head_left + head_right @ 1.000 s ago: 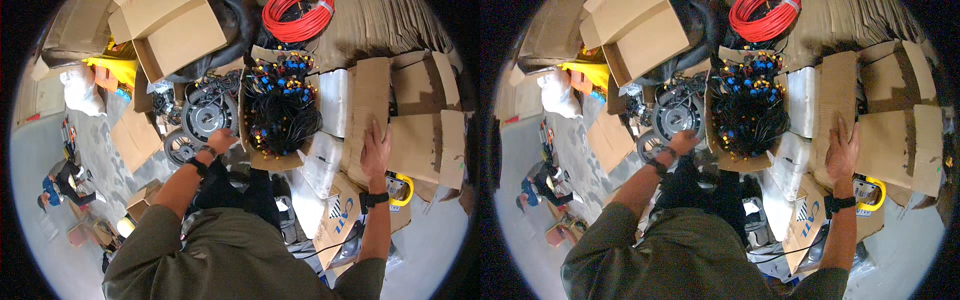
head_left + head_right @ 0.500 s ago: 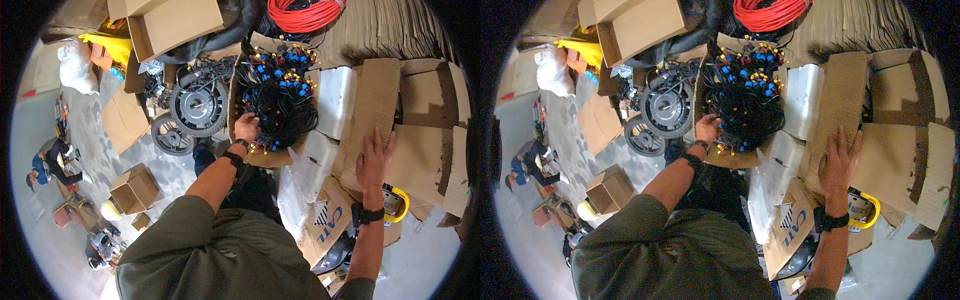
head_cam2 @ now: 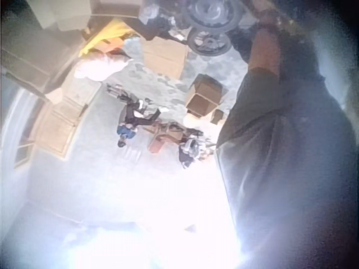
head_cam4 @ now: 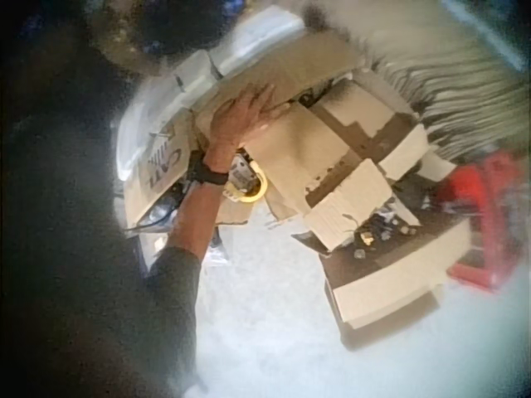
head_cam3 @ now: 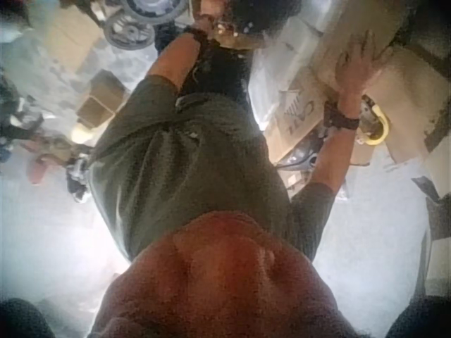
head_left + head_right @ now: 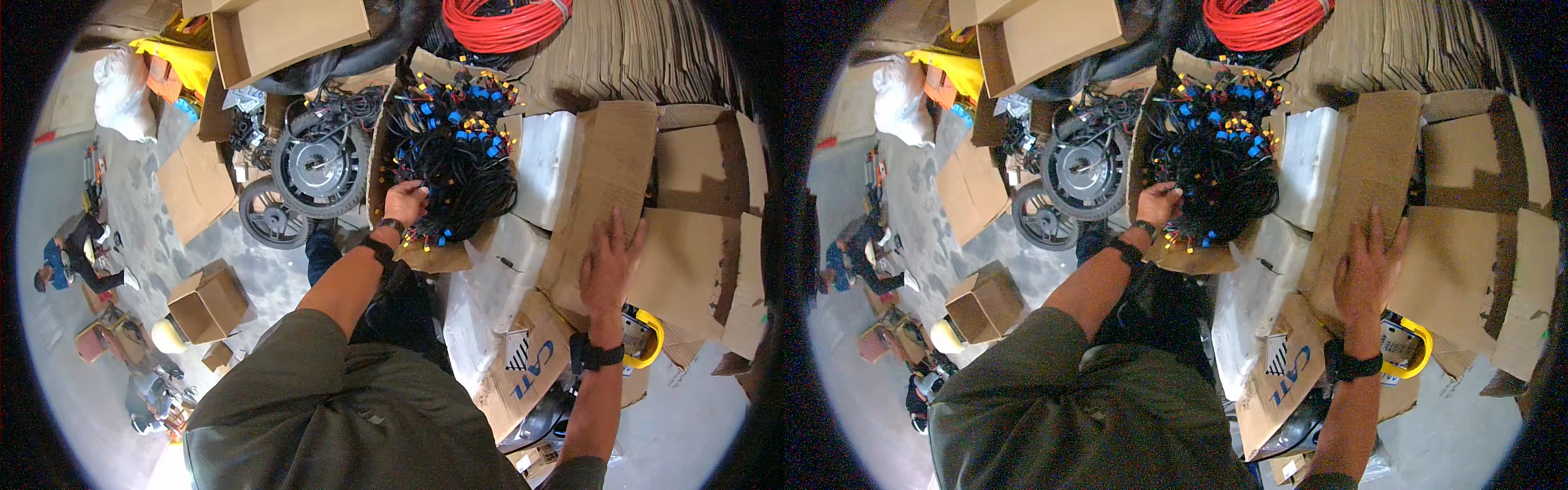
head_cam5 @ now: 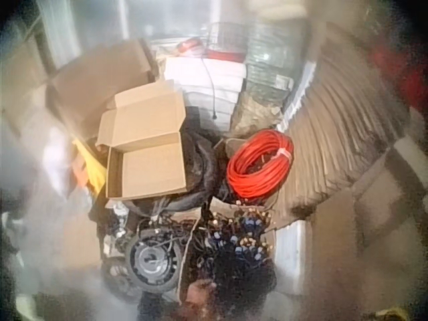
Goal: Inspecting and preparing wires for a circular LED light fixture in a workshop environment.
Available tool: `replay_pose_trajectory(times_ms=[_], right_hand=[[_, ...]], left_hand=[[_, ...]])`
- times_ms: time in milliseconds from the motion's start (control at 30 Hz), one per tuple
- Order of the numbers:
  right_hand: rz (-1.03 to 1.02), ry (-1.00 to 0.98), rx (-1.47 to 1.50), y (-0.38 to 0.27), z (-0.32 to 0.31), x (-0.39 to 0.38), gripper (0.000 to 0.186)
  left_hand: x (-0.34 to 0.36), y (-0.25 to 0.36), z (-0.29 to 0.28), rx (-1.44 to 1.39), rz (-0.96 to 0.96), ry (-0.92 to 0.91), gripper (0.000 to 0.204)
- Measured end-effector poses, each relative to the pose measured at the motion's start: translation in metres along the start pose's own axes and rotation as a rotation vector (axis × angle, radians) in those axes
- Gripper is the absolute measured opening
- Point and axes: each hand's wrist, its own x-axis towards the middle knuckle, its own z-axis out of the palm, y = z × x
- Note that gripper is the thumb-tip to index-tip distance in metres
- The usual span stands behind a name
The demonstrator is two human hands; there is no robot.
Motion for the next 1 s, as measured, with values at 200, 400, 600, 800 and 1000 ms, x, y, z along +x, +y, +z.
replay_pose_trajectory(times_ms=[200, 400, 600, 800, 1000], right_hand=[[-0.002, -0.022, -0.003, 0.001, 0.000, 0.000, 0.052], [0.016, -0.007, 0.029, 0.001, -0.001, 0.000, 0.050], [0.044, -0.005, 0.015, -0.003, 0.000, 0.001, 0.046], [0.029, -0.010, 0.023, -0.006, -0.005, 0.004, 0.047], [0.020, -0.013, 0.037, -0.003, -0.004, 0.004, 0.049]], left_hand=[[-0.005, -0.008, 0.006, -0.029, -0.051, -0.045, 0.031], [-0.008, 0.002, 0.011, 0.034, -0.081, -0.095, 0.031], [-0.012, 0.041, 0.017, 0.294, -0.138, -0.137, 0.040], [0.009, 0.031, 0.008, 0.692, 0.035, -0.054, 0.051], [0.018, 0.016, -0.002, 0.831, 0.151, 0.039, 0.043]])
